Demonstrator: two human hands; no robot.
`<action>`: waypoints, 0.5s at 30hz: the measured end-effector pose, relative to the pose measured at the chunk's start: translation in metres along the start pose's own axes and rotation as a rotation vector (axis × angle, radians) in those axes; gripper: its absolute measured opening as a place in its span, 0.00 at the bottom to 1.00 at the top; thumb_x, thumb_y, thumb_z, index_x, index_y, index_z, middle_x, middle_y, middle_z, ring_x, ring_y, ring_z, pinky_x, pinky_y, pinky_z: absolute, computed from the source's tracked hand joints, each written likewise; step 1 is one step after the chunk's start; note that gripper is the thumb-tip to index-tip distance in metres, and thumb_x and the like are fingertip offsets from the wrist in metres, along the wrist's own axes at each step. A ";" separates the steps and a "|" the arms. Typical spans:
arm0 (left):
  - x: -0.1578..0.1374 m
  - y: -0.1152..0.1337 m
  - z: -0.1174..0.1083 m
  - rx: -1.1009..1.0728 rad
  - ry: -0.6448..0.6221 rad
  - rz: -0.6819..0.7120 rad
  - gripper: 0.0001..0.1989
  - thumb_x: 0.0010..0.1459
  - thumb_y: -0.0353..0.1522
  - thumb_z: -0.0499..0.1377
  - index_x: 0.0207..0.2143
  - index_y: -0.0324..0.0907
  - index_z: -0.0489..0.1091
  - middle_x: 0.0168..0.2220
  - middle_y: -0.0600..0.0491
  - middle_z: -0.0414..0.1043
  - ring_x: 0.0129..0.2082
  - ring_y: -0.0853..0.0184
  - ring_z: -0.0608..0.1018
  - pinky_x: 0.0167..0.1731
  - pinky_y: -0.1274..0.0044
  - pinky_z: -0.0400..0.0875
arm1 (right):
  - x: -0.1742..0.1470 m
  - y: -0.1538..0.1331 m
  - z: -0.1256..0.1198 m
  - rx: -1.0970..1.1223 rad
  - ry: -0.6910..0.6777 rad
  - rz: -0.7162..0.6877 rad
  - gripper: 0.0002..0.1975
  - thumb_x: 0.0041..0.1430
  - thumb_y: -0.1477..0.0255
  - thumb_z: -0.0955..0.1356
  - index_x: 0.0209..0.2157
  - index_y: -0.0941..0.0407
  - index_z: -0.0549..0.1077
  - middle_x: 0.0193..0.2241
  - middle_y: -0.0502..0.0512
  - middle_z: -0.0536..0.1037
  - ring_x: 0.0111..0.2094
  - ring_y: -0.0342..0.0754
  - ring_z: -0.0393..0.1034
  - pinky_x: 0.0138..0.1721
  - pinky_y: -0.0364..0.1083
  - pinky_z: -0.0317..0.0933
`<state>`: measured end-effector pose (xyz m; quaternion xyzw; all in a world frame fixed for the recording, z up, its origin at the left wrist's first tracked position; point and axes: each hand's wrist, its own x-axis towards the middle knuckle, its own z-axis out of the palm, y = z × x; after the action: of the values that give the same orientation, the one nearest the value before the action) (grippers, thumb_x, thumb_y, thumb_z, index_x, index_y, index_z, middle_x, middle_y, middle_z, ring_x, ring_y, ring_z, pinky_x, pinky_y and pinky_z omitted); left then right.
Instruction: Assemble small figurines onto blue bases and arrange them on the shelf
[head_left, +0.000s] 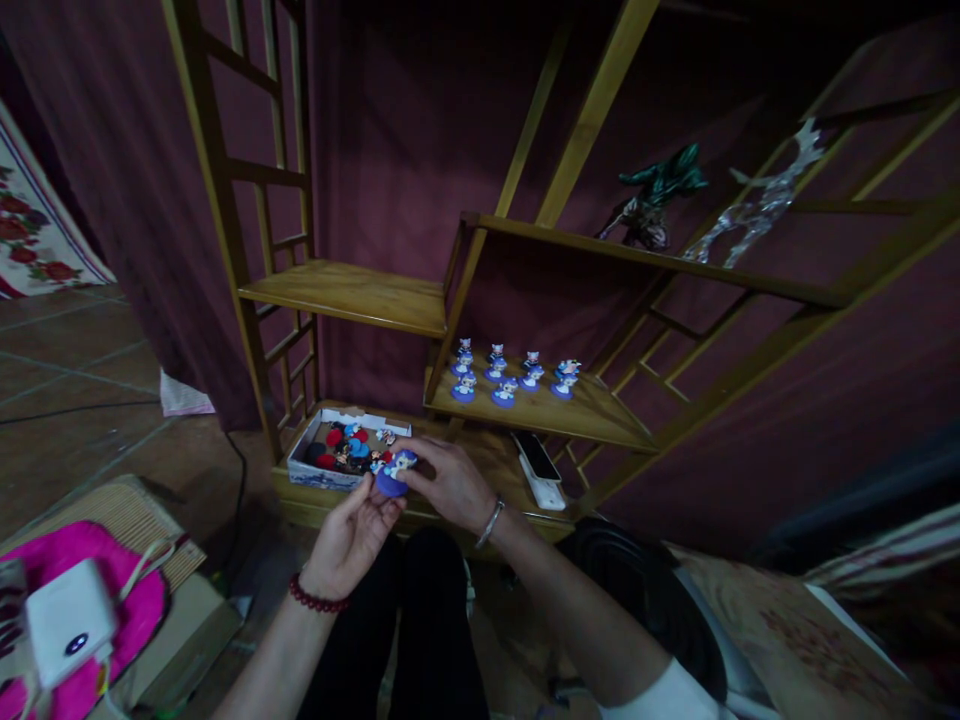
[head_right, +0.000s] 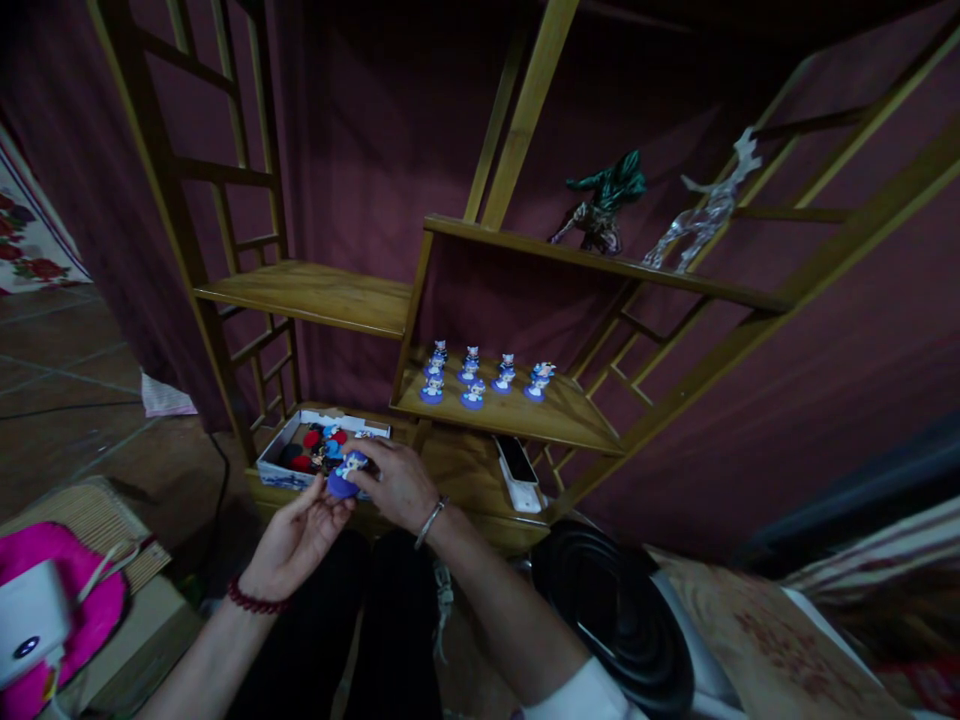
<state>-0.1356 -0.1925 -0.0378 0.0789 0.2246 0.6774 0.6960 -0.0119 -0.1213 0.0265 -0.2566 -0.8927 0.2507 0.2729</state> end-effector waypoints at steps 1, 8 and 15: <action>-0.001 0.000 0.000 -0.001 0.001 -0.006 0.09 0.56 0.26 0.51 0.31 0.33 0.70 0.28 0.48 0.72 0.27 0.69 0.75 0.30 0.79 0.72 | 0.000 0.000 0.000 -0.005 0.000 0.000 0.12 0.53 0.73 0.65 0.41 0.53 0.70 0.39 0.51 0.74 0.41 0.45 0.67 0.43 0.44 0.59; -0.002 -0.003 -0.004 0.007 0.034 0.029 0.07 0.53 0.22 0.53 0.28 0.34 0.70 0.27 0.48 0.73 0.27 0.70 0.75 0.30 0.81 0.72 | 0.001 -0.004 -0.004 -0.026 -0.020 -0.001 0.13 0.53 0.74 0.65 0.42 0.53 0.69 0.39 0.51 0.74 0.40 0.45 0.68 0.43 0.44 0.59; 0.000 -0.006 -0.006 0.062 0.008 0.047 0.02 0.50 0.25 0.57 0.29 0.34 0.70 0.27 0.51 0.73 0.24 0.72 0.74 0.27 0.83 0.71 | 0.001 -0.007 -0.011 0.028 -0.047 -0.007 0.13 0.52 0.75 0.65 0.41 0.54 0.70 0.38 0.51 0.74 0.38 0.43 0.68 0.41 0.42 0.59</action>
<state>-0.1330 -0.1944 -0.0453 0.1032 0.2463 0.6865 0.6763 -0.0087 -0.1227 0.0389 -0.2437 -0.8961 0.2683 0.2563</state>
